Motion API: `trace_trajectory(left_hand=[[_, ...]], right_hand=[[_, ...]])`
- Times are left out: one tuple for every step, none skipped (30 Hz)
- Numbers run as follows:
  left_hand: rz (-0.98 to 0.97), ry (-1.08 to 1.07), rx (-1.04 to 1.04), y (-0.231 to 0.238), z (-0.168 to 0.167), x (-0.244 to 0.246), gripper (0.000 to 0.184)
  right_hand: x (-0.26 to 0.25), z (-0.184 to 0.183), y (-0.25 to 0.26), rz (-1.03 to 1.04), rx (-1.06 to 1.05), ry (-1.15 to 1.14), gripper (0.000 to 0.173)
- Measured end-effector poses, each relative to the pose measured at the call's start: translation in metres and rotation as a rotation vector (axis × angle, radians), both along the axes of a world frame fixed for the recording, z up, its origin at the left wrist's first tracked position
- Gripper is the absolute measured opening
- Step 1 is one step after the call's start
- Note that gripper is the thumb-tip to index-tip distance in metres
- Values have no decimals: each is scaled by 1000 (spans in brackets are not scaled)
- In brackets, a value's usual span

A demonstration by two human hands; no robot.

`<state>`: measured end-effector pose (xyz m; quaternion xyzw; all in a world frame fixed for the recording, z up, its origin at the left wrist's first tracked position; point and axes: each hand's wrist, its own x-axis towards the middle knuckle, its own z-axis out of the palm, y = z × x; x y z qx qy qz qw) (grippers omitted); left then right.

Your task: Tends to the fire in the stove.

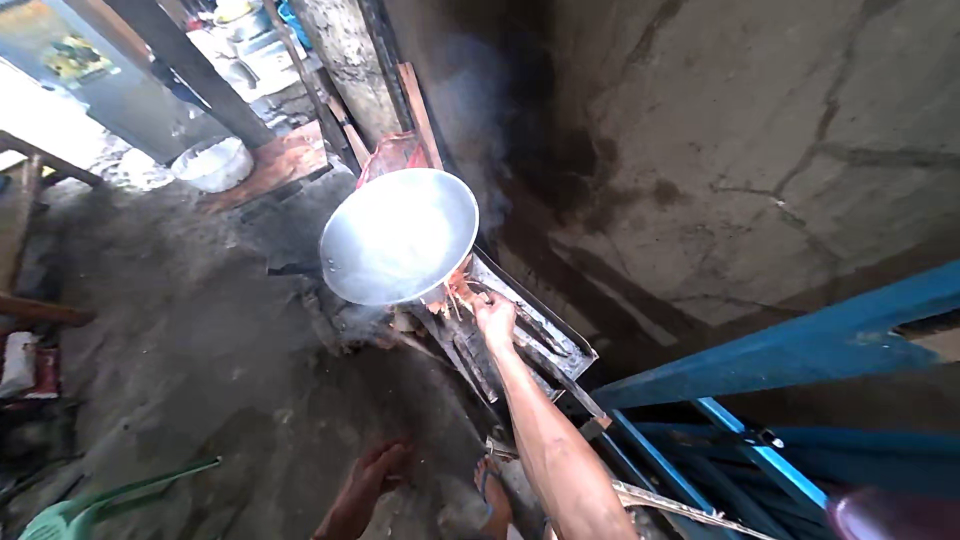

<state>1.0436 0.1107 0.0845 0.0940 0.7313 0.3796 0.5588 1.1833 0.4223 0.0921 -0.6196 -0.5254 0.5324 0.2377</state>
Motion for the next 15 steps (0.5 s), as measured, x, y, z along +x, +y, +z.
trace_trajectory(left_hand=[[1,1,0,0,0,0,35],[4,2,0,0,1,-1,35],[5,1,2,0,0,-2,35],[6,1,-2,0,-1,-3,35],[4,-2,-7,0,-1,-3,34],[2,-6,-14,1,-2,-4,33],[1,-9,-21,2,-2,-5,33],[5,-8,-24,2,-4,-5,33],[4,-2,-23,3,-5,-6,34],[-2,3,-21,3,-7,-8,34],[-7,4,-22,4,-7,-9,35],[-11,4,-24,5,-8,-10,35],[-11,2,-27,6,-8,-11,35],[-10,1,-30,7,-9,-11,35],[-11,3,-35,8,-10,-12,35]], right_hand=[[-3,-1,3,0,-10,13,27],[-5,-3,7,-7,-13,25,27],[-7,-3,11,-17,-26,41,27],[-7,-2,15,-27,-51,67,27],[-7,-1,18,-50,-91,113,26],[-8,-1,20,-86,-140,183,26],[-9,1,23,-118,-190,245,25],[-10,1,24,-135,-229,282,25],[-12,0,25,-138,-248,294,25],[-14,-1,27,-129,-250,288,25],[-16,-1,27,-120,-243,273,25],[-19,-1,28,-107,-227,247,25],[-23,-2,29,-89,-208,220,25],[-26,-4,31,-69,-185,198,26],[-30,-6,33,-46,-166,171,26]])
